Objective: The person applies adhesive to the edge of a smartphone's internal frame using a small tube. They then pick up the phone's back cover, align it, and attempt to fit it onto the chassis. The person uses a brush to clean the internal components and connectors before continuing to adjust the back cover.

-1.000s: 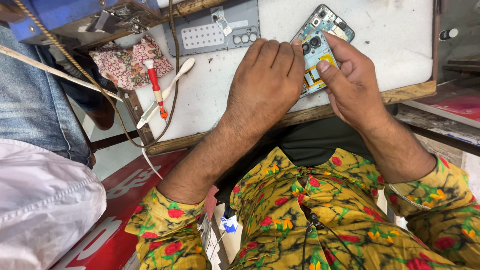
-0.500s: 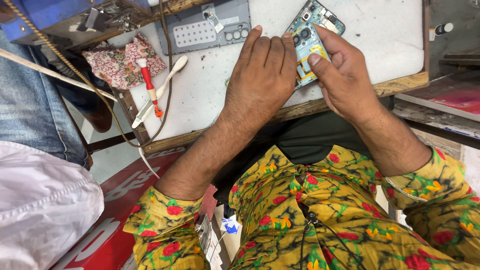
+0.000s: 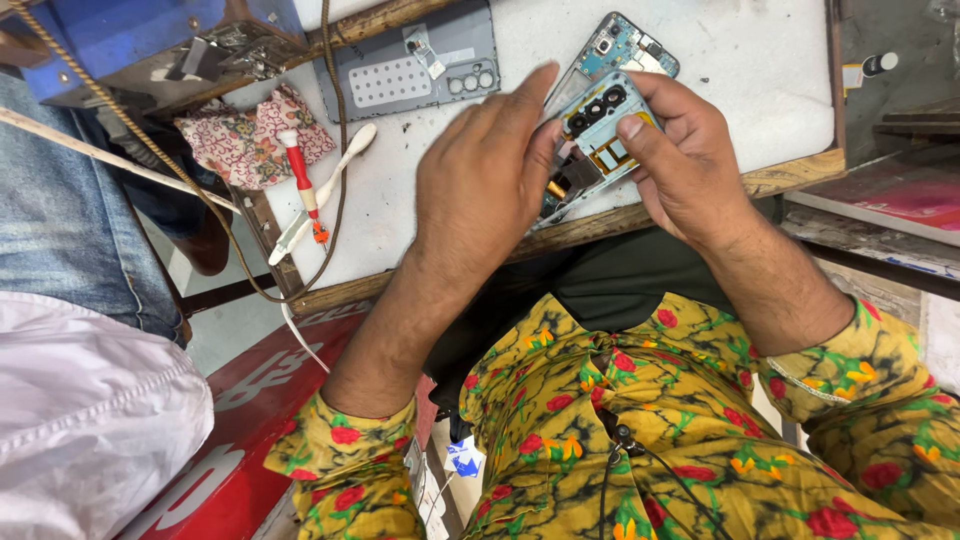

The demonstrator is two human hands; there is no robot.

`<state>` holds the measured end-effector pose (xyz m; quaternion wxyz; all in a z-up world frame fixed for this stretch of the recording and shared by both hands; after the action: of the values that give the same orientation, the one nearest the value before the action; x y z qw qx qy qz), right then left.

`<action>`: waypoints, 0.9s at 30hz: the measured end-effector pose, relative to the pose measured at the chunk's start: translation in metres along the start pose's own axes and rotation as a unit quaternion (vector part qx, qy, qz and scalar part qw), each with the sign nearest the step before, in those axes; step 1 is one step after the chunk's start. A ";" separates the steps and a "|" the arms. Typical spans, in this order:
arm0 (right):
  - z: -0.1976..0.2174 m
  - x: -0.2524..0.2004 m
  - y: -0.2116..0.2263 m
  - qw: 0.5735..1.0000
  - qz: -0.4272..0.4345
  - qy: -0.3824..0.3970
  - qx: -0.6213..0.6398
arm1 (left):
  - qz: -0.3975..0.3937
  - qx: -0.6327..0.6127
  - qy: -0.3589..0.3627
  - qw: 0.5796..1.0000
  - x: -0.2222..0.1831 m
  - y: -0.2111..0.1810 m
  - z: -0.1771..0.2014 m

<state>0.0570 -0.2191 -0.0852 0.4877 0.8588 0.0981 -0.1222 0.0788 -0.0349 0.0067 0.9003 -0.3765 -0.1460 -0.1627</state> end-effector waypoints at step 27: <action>0.005 0.004 -0.009 0.997 -0.035 0.033 -0.068 | 0.045 -0.116 0.132 0.983 0.003 0.005 -0.021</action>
<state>0.0575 -0.2187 -0.0967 0.5367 0.8234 0.1522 -0.1038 0.0866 -0.0477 -0.0090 0.8682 -0.4599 0.0113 -0.1862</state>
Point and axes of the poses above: each hand's wrist, its own x-axis towards the middle knuckle, its own z-axis out of the back of the hand, y = z × x, the point moved 6 cm from there along x, towards the middle knuckle, and after that the axes turned 13 degrees about -y, right-handed, at the moved point
